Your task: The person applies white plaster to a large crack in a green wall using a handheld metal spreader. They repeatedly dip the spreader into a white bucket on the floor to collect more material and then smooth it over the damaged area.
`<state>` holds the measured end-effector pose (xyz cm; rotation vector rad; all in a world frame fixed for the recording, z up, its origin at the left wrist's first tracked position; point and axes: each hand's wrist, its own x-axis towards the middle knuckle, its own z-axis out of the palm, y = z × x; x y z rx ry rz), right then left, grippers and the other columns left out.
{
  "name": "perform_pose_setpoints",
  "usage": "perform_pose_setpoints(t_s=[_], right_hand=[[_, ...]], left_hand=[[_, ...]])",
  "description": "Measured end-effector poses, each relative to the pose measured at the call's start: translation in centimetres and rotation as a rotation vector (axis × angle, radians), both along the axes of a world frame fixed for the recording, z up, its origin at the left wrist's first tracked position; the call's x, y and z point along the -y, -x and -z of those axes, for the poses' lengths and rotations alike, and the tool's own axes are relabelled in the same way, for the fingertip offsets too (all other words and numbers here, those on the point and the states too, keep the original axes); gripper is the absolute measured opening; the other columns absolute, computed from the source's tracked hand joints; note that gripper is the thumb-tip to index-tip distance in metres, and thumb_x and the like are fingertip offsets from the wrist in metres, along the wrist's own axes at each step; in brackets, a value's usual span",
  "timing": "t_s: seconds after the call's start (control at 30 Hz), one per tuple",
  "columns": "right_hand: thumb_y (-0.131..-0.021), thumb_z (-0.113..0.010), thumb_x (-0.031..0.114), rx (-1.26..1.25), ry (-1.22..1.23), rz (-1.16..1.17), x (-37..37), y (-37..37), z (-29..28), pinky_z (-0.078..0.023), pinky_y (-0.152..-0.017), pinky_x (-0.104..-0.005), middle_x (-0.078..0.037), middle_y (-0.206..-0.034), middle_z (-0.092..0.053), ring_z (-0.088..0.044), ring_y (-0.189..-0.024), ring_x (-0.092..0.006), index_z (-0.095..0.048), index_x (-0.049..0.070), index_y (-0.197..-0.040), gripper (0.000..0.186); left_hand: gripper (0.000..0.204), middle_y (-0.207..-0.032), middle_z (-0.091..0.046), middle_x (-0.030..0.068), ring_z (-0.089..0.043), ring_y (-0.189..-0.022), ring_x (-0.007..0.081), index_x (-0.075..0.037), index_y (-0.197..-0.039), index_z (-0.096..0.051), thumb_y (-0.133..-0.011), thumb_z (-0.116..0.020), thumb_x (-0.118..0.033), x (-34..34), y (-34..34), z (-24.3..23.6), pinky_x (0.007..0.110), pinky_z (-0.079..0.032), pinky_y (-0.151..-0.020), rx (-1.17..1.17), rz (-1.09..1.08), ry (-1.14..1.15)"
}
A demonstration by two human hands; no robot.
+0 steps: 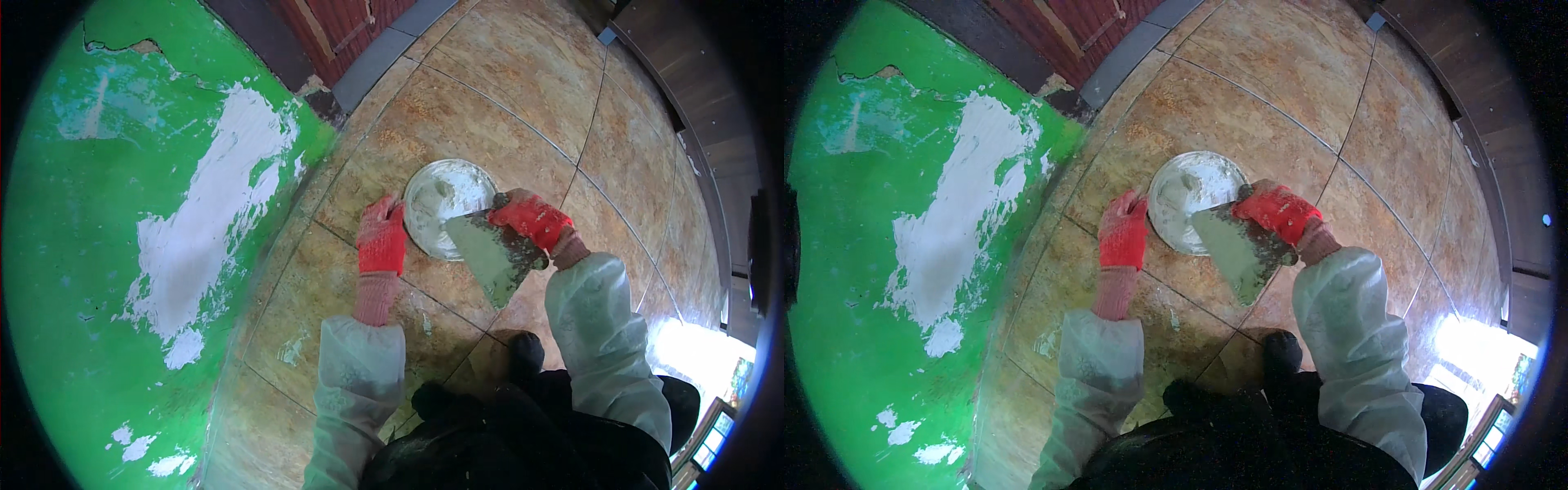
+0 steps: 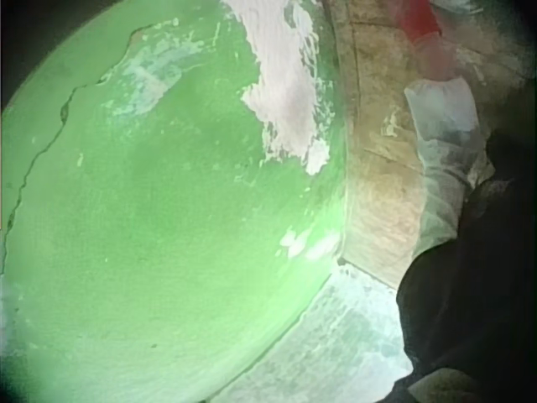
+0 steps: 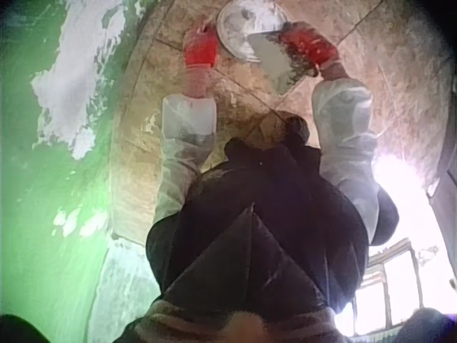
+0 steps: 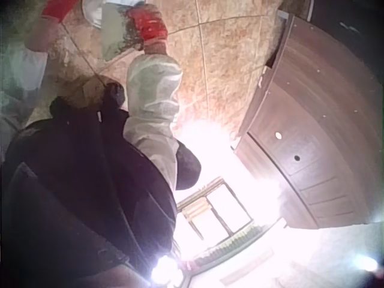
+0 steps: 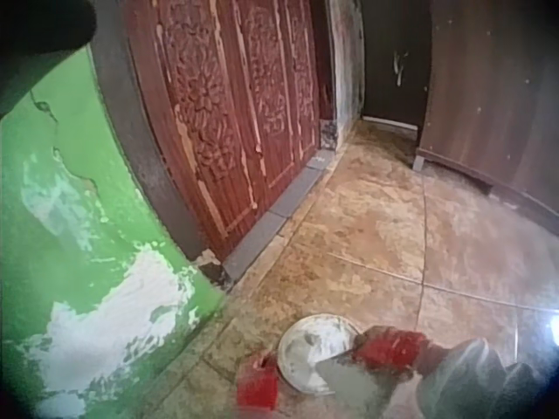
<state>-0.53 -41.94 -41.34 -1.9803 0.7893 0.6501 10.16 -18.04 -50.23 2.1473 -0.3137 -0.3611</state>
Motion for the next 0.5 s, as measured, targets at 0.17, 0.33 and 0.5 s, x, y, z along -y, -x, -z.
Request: perform_pose_setpoints(t_s=[0.17, 0.33, 0.5], right_hand=[[-0.071, -0.067, 0.04, -0.007, 0.053, 0.044, -0.8, 0.2, 1.6, -0.051, -0.072, -0.0378, -0.018, -0.087, -0.067, -0.066, -0.081, -0.0279, -0.066, -0.001, -0.098, 0.05], [-0.073, -0.068, 0.031, 0.004, 0.102, -0.003, -1.9, -1.0, 2.7, -0.049, -0.063, -0.0347, -0.008, -0.074, -0.066, -0.063, -0.068, -0.0175, -0.067, 0.003, -0.091, 0.033], [-0.075, -0.063, 0.037, 0.093, 0.045, -0.079, -3.2, -2.1, 0.1, -0.049, -0.074, -0.0405, -0.018, -0.089, -0.067, -0.065, -0.082, -0.0302, -0.065, 0.0, -0.097, 0.043]], left_hand=[[0.027, -0.079, -0.057, 0.0082, -0.056, -0.06, 0.0172, -0.007, -0.107, -0.063, -0.087, -0.06, -0.025, -0.6, 2.7, -1.8, 0.032, -0.045, -0.055, -0.143, -0.026, 0.092], [0.033, -0.1, -0.056, 0.0133, -0.06, -0.075, 0.0231, -0.005, -0.116, -0.059, -0.087, -0.059, -0.021, -0.4, 3.9, -3.1, 0.033, -0.05, -0.063, -0.127, 0.04, 0.022], [0.033, -0.1, -0.056, 0.0119, -0.059, -0.074, 0.0204, -0.005, -0.114, -0.06, -0.083, -0.064, -0.017, -1.2, 3.6, -1.3, 0.031, -0.049, -0.064, -0.208, -0.005, 0.092]])
